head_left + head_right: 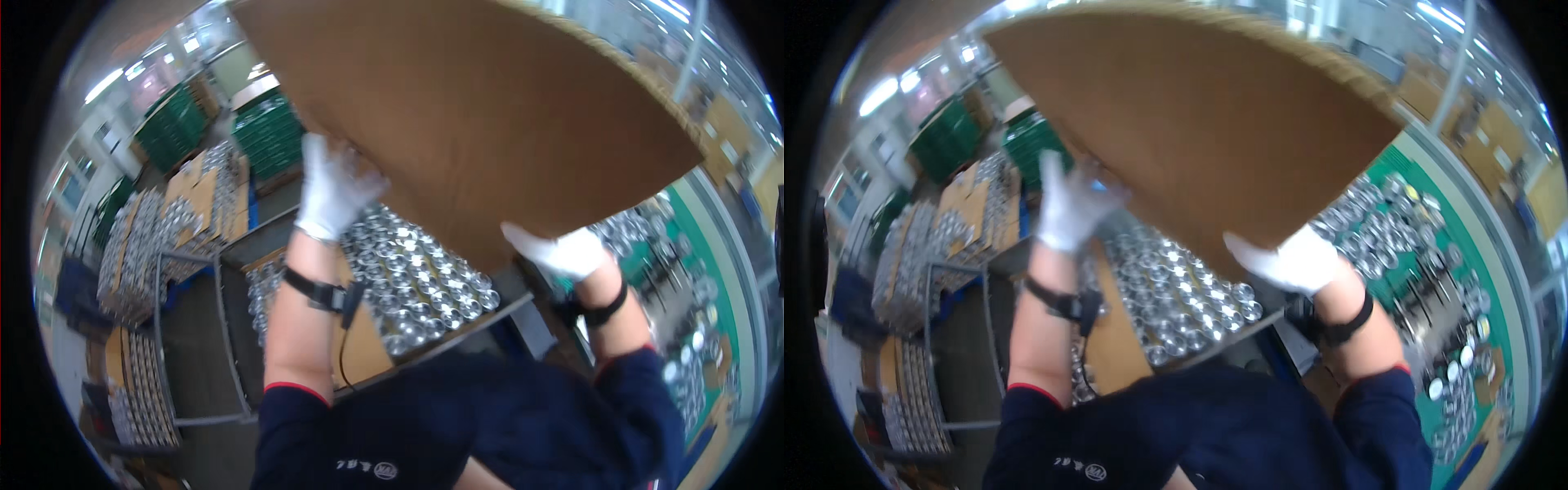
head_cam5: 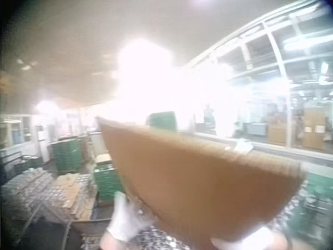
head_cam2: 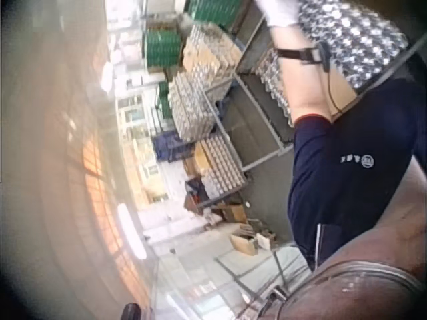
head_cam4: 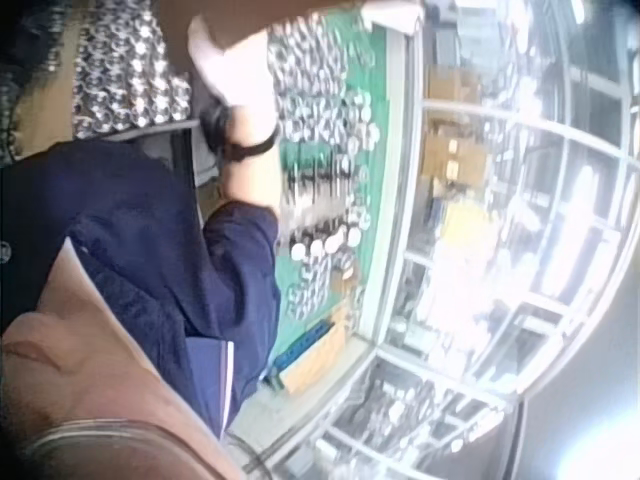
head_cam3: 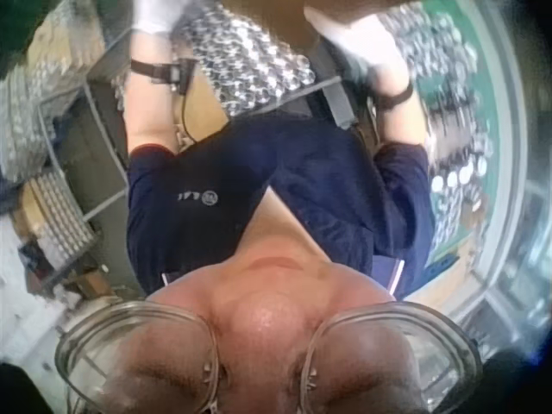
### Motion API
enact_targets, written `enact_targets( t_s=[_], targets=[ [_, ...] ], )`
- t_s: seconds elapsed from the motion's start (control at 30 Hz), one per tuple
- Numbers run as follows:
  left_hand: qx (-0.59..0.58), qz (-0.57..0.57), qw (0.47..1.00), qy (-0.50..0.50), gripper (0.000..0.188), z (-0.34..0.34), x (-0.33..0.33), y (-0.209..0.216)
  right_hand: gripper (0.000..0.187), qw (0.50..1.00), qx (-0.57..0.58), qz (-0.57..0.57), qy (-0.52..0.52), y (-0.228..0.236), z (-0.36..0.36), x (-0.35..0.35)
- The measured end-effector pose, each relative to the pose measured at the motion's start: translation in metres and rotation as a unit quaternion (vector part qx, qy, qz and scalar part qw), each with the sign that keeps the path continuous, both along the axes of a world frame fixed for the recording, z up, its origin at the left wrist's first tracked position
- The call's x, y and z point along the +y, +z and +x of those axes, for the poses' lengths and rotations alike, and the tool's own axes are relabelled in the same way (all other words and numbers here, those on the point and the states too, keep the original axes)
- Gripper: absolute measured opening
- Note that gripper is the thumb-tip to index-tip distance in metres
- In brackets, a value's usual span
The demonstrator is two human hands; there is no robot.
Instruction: Inspecting metal pistons using precision dial gauges and packing them into storage bins.
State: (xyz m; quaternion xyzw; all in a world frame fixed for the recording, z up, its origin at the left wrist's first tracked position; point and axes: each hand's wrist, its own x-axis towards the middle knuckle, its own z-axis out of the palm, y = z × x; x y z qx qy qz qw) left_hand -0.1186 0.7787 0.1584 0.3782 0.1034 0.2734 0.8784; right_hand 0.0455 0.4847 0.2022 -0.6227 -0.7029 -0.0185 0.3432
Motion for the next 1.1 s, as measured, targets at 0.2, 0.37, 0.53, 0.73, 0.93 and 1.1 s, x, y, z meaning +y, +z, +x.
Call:
enact_targets(
  t_s=[0.2, 0.37, 0.53, 0.73, 0.93, 1.1],
  targets=[
    [-0.166, 0.197, 0.964, -0.063, 0.116, 0.062, -0.017, 0.022, 0.052, 0.984, -0.178, 0.024, -0.001, 0.019, 0.092, -0.038],
    [-0.353, 0.111, 0.917, -0.152, 0.119, 0.125, -0.055, 0.018, 0.072, 0.928, -0.323, -0.031, -0.182, 0.032, 0.153, -0.109],
    [-0.441, 0.004, 0.869, -0.223, 0.116, 0.206, -0.084, 0.006, 0.078, 0.86, -0.372, -0.095, -0.336, -0.004, 0.22, -0.165],
    [-0.049, -0.006, 0.992, -0.116, 0.027, 0.351, -0.123, -0.088, 0.08, 0.84, -0.342, -0.217, -0.362, -0.087, 0.283, -0.201],
    [0.262, 0.056, 0.957, -0.11, 0.033, 0.36, -0.149, -0.245, 0.069, 0.787, -0.218, -0.458, -0.35, -0.141, 0.282, -0.224],
    [0.243, -0.058, 0.946, -0.208, 0.033, 0.343, -0.159, -0.272, 0.052, 0.91, -0.064, -0.243, -0.33, -0.07, 0.21, -0.243]
  ],
)
